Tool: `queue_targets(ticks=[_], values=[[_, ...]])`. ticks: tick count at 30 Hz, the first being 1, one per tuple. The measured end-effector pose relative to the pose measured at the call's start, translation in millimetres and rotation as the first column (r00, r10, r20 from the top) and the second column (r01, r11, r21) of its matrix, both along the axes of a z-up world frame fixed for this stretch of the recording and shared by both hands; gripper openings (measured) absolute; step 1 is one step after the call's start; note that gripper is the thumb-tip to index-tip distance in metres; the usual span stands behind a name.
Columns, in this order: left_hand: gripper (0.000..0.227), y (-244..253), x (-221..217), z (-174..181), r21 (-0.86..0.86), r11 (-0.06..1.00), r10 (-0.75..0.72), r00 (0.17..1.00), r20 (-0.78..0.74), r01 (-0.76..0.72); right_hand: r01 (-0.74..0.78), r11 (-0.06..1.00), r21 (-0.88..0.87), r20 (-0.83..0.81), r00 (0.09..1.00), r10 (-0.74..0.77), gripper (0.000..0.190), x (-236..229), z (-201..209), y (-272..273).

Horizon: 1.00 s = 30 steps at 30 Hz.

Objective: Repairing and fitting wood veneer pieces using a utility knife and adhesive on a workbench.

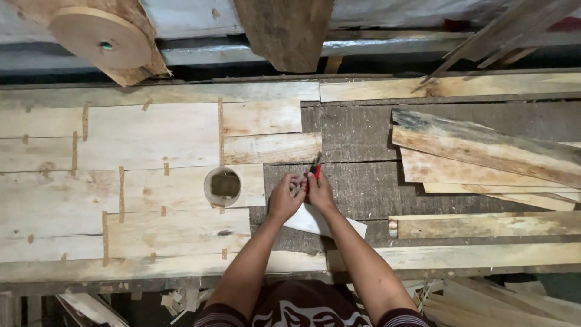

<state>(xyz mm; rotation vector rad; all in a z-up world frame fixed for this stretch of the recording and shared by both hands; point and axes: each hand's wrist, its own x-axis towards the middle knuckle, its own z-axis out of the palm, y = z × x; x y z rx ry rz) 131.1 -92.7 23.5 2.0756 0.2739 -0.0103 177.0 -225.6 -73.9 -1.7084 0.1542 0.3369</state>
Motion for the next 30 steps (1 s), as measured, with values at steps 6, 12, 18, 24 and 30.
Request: queue_targets(ticks=[6, 12, 18, 24, 30], values=[[0.041, 26, 67, -41, 0.322, 0.946, -0.017, 0.985, 0.172, -0.04, 0.085, 0.996, 0.023, -0.086, 0.993, -0.082, 0.025, 41, 23, -1], [0.061, 45, 142, -74, 0.548, 0.829, -0.071, 0.993, -0.094, 0.111, 0.08, 0.962, -0.263, 0.147, 0.988, -0.042, 0.03, 87, 40, 6], [0.067, 50, 172, -62, 0.576, 0.803, -0.086, 0.986, -0.14, 0.152, 0.059, 0.935, -0.35, 0.112, 0.994, -0.021, 0.033, 117, 50, 16], [0.066, 50, 168, -90, 0.609, 0.79, -0.079, 0.997, -0.017, 0.073, 0.073, 0.937, -0.341, 0.075, 0.996, -0.05, 0.033, 128, 54, 21], [0.068, 49, 169, -96, 0.663, 0.748, -0.076, 0.996, 0.044, 0.027, 0.078, 0.933, -0.351, 0.113, 0.993, -0.04, 0.032, 131, 47, 20]])
